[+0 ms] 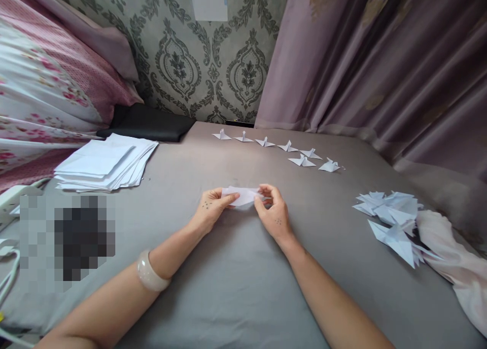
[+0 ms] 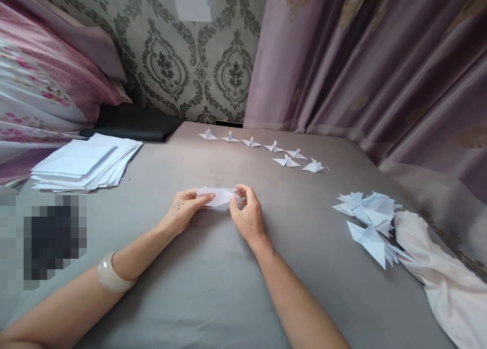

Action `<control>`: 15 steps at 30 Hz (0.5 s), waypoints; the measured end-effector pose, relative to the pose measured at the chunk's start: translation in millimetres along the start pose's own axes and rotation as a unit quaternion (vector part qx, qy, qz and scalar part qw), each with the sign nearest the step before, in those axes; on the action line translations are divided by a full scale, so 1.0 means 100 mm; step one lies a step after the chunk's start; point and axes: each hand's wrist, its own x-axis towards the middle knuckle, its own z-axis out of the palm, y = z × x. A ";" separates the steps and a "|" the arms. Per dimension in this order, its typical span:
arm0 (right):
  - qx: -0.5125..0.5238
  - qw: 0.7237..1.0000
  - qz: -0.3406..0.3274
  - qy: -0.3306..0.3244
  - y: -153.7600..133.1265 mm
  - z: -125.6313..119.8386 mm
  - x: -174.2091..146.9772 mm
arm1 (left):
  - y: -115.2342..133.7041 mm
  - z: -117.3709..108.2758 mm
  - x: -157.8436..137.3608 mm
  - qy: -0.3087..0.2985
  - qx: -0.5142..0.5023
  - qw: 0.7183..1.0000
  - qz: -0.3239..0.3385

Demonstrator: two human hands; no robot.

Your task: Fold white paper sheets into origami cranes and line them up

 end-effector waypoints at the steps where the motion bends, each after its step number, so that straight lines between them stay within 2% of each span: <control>1: -0.039 0.998 -0.045 0.010 -0.01 0.00 -0.01 | 0.00 0.01 -0.01 0.014 0.010 1.000 0.006; 4: -0.135 0.979 -0.154 0.006 -0.07 -0.01 -0.04 | -0.01 0.02 -0.04 0.035 0.057 0.997 0.042; 6: -0.169 0.968 -0.185 0.000 -0.09 -0.01 -0.06 | -0.01 0.03 -0.06 0.036 0.083 0.994 0.066; 10: -0.190 0.965 -0.183 -0.003 -0.07 0.00 -0.08 | -0.01 0.05 -0.08 0.034 0.095 0.992 0.075; 15: -0.106 0.981 -0.156 -0.036 -0.02 0.02 -0.08 | -0.01 0.05 -0.08 0.036 0.088 0.993 0.071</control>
